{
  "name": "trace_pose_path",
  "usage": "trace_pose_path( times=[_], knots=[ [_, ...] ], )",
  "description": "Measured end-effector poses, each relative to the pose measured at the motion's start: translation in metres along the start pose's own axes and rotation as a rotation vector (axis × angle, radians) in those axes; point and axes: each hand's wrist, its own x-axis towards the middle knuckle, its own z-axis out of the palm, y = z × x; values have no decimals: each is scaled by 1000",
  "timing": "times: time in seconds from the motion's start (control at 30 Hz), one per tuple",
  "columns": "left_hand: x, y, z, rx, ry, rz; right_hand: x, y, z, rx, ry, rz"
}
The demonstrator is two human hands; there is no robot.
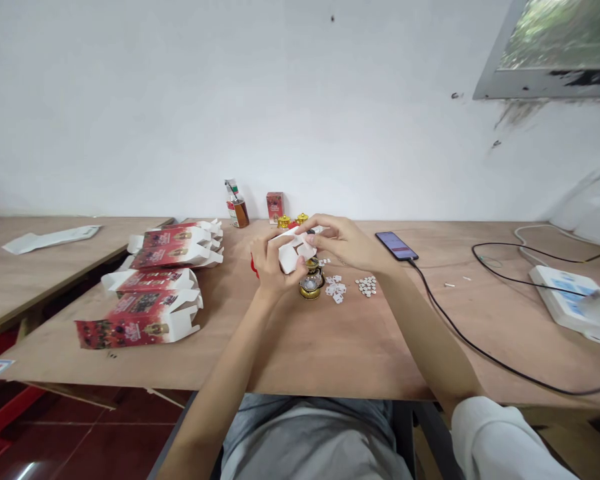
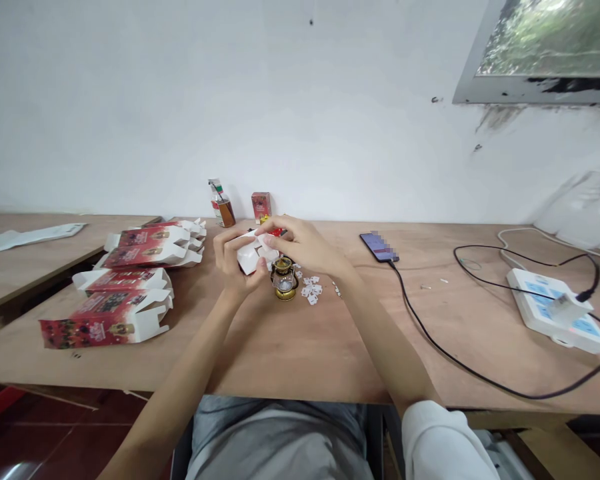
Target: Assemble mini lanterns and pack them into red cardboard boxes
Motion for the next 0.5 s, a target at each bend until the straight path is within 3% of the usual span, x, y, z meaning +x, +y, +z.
trace_pose_path(
  times=[0.27, 0.5],
  knots=[
    [-1, 0, 3, 7, 58, 97, 0, -8, 5, 2, 43, 144],
    [2, 3, 2, -20, 120, 188, 0, -3, 10, -95, 102, 120]
  ],
)
